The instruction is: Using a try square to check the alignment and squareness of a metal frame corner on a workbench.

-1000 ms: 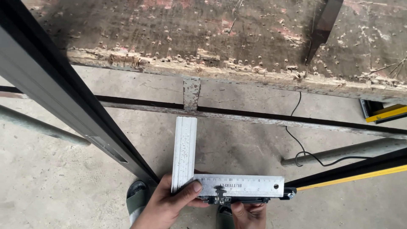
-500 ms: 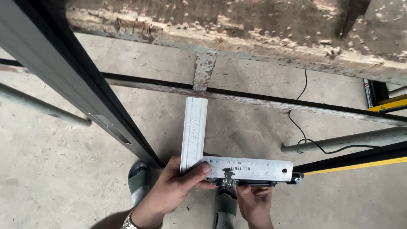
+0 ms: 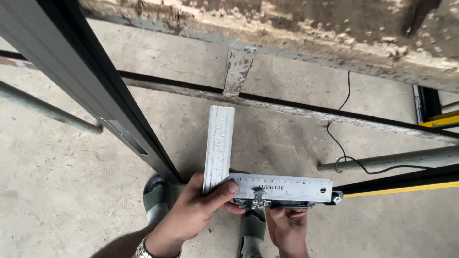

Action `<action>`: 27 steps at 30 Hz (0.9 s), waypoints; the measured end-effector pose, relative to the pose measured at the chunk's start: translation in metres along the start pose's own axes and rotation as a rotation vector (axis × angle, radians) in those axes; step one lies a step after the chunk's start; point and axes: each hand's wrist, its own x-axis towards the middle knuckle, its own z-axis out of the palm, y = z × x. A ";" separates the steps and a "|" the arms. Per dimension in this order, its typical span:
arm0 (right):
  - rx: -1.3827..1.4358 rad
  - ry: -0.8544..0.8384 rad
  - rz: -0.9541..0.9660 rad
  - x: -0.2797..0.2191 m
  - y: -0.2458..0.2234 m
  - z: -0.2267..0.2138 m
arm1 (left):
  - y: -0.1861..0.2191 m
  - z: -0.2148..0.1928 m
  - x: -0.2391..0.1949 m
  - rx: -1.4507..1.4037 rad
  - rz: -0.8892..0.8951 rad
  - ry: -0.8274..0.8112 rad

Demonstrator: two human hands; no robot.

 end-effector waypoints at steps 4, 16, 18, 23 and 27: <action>0.002 0.053 0.005 -0.004 0.002 0.004 | 0.013 0.005 -0.010 0.030 -0.022 0.049; 0.005 0.040 -0.040 -0.012 0.005 0.010 | 0.032 0.016 -0.032 0.117 0.015 0.037; 0.021 0.048 -0.039 -0.012 0.006 0.008 | 0.030 0.016 -0.031 0.118 -0.004 0.081; -0.012 0.104 -0.025 -0.018 0.011 -0.007 | 0.033 0.021 -0.032 0.139 -0.030 0.101; -0.029 0.102 -0.018 -0.016 0.006 -0.003 | 0.031 0.022 -0.031 0.148 -0.028 0.082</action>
